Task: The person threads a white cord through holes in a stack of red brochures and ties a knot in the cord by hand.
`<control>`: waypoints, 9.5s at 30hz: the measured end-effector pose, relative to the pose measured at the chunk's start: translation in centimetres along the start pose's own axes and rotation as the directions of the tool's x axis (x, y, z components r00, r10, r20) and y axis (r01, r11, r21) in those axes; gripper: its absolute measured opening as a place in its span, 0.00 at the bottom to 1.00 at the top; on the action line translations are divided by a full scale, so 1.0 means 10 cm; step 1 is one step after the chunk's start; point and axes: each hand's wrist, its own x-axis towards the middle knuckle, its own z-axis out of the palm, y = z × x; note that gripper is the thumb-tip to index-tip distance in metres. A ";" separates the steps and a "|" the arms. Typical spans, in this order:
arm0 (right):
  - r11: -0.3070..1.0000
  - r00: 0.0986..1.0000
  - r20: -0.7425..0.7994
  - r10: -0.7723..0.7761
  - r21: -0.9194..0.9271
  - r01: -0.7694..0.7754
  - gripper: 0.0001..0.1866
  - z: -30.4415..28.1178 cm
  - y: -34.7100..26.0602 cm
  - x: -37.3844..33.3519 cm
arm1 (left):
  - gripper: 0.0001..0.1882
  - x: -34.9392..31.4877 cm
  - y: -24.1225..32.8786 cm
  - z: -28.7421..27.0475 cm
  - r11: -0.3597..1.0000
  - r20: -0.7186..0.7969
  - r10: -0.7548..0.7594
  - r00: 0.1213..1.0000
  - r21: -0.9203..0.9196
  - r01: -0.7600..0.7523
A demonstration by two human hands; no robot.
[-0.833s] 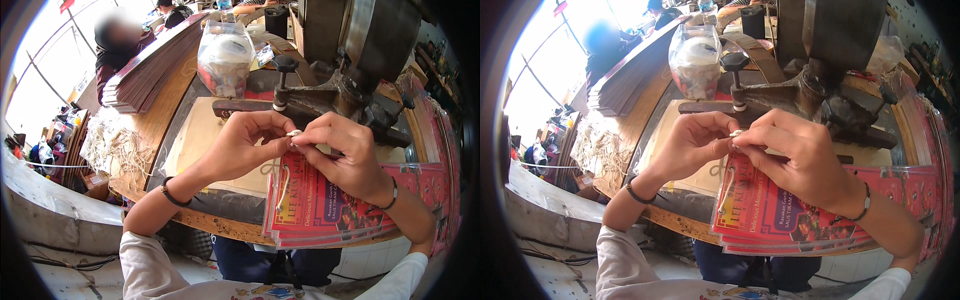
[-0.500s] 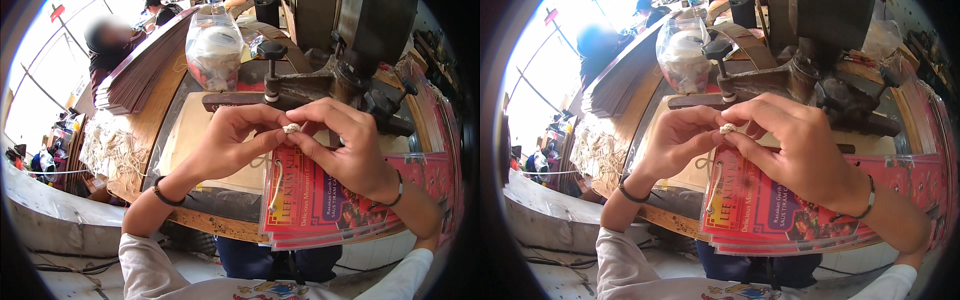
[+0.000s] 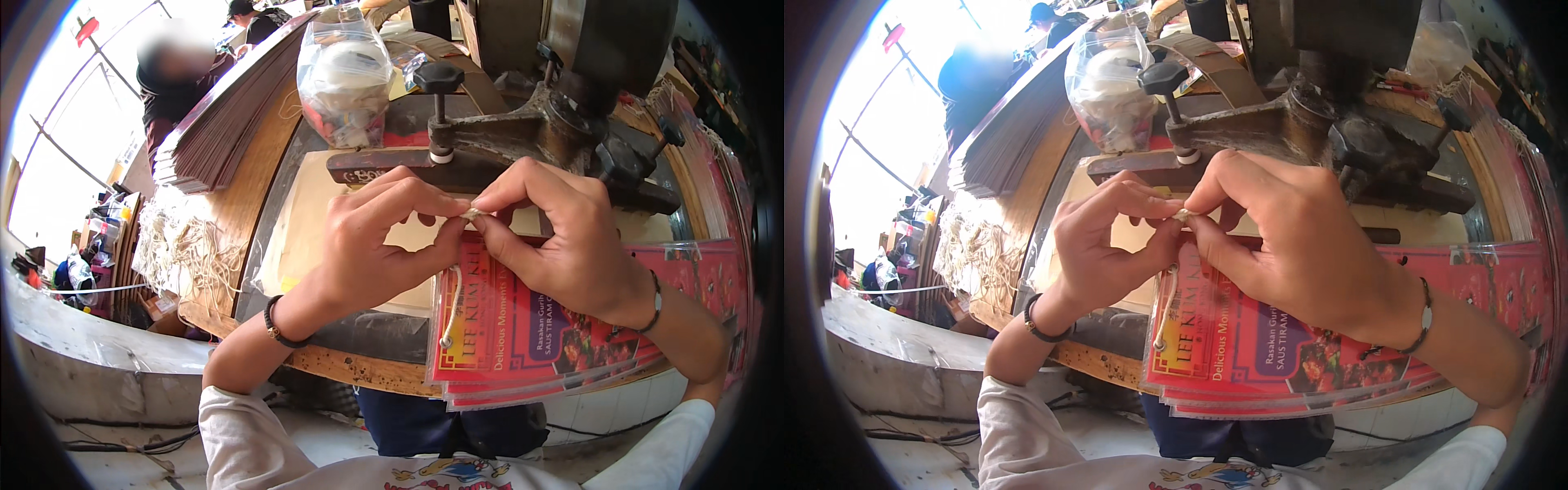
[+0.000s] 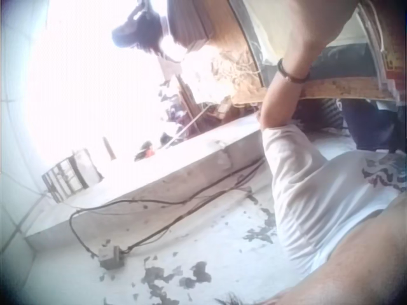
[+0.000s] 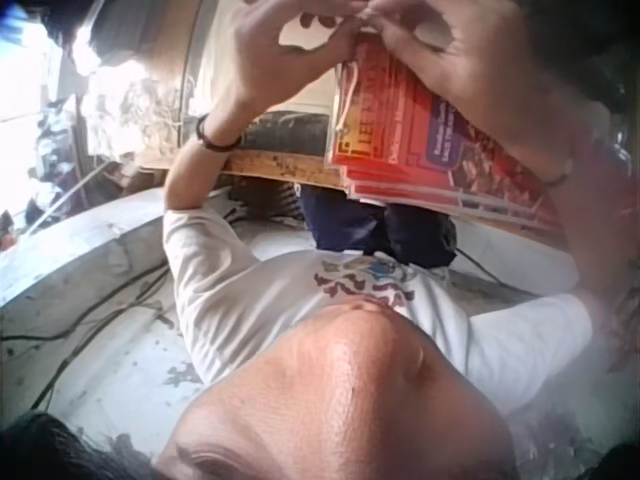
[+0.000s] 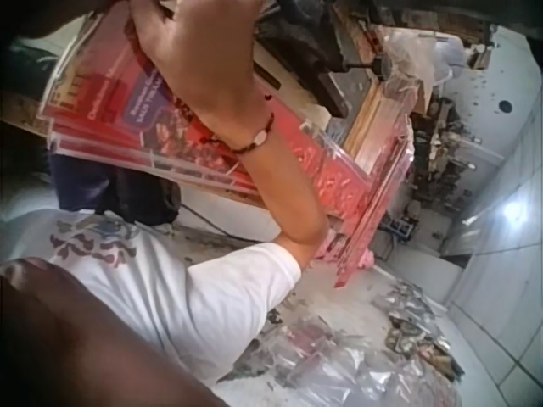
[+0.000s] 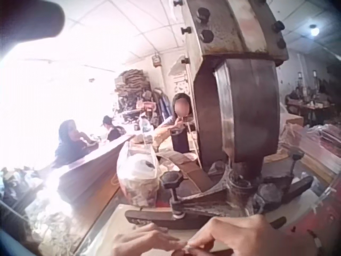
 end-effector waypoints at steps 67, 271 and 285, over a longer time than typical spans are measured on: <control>0.965 0.973 0.070 -0.219 -0.129 0.226 0.10 0.03 -0.03 0.04 | 0.05 0.15 -0.04 -0.22 0.958 0.125 -0.022 0.992 -0.280 0.056; 0.703 0.905 0.413 0.105 -0.675 0.226 0.46 -1.01 -0.57 -0.87 | 0.18 0.05 -0.35 -0.12 0.721 0.557 0.038 0.830 -0.591 0.363; 0.494 0.855 0.154 0.495 -0.860 -0.131 0.63 -1.30 -0.48 -1.73 | 0.17 0.05 -0.52 -0.13 0.747 0.569 0.053 0.821 -0.568 0.346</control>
